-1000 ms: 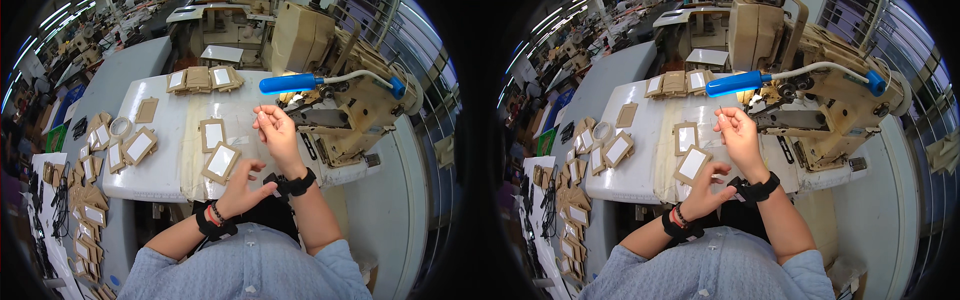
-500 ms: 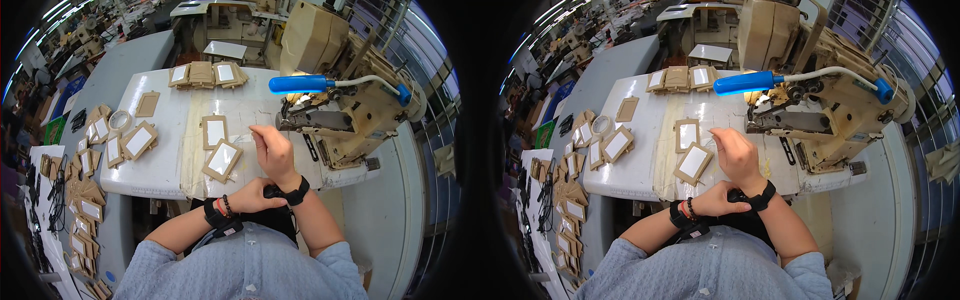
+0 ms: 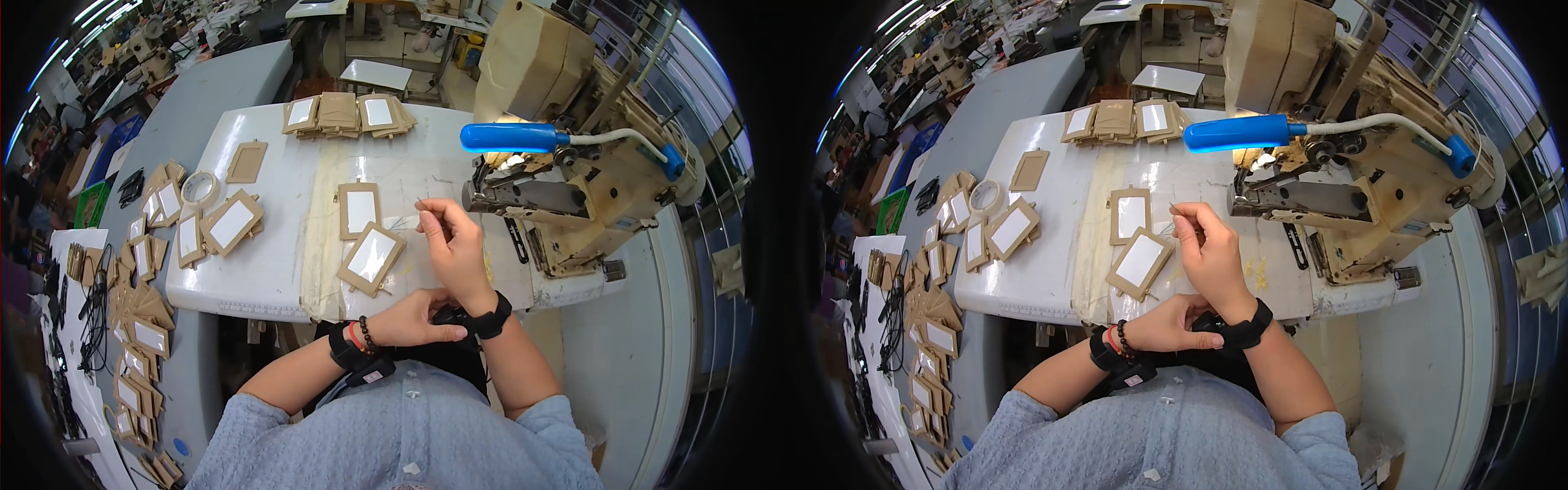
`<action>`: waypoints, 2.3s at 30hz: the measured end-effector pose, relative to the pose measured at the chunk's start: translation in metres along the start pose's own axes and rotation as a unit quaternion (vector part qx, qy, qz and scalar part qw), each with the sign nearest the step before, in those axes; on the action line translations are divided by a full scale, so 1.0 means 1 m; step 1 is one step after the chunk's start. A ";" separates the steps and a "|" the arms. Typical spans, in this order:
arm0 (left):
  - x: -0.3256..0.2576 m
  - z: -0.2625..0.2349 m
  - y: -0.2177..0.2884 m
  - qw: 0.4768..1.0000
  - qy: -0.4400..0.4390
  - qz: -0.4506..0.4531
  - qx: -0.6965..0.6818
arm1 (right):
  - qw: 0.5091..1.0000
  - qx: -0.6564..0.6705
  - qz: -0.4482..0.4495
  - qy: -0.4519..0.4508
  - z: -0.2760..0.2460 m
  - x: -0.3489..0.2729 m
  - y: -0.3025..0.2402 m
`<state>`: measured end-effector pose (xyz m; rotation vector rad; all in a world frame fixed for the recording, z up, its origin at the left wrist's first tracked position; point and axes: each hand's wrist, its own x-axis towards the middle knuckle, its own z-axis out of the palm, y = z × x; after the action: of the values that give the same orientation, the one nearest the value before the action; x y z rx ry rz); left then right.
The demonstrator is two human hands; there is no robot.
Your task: The person assembles small cardboard card holders by inserting white cards into the slots. They use a wooden tool to press the cards firmly into place and then stack the finished units on the table.
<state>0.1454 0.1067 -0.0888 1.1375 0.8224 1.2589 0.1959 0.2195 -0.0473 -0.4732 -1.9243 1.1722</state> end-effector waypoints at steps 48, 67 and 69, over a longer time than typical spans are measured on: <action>-0.024 -0.069 0.019 0.737 0.498 0.136 0.436 | 0.945 -0.011 -0.205 -0.256 0.049 -0.076 -0.020; -0.001 -0.071 0.040 0.862 0.483 0.108 0.109 | 0.936 -0.146 -0.283 -0.148 0.048 -0.060 -0.032; 0.002 -0.073 0.044 0.866 0.484 0.107 0.064 | 0.936 -0.167 -0.273 -0.145 0.048 -0.055 -0.034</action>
<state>0.0642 0.1203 -0.0669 0.6441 1.5596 2.0285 0.1938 0.1395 -0.0542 0.0820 -2.3189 0.5752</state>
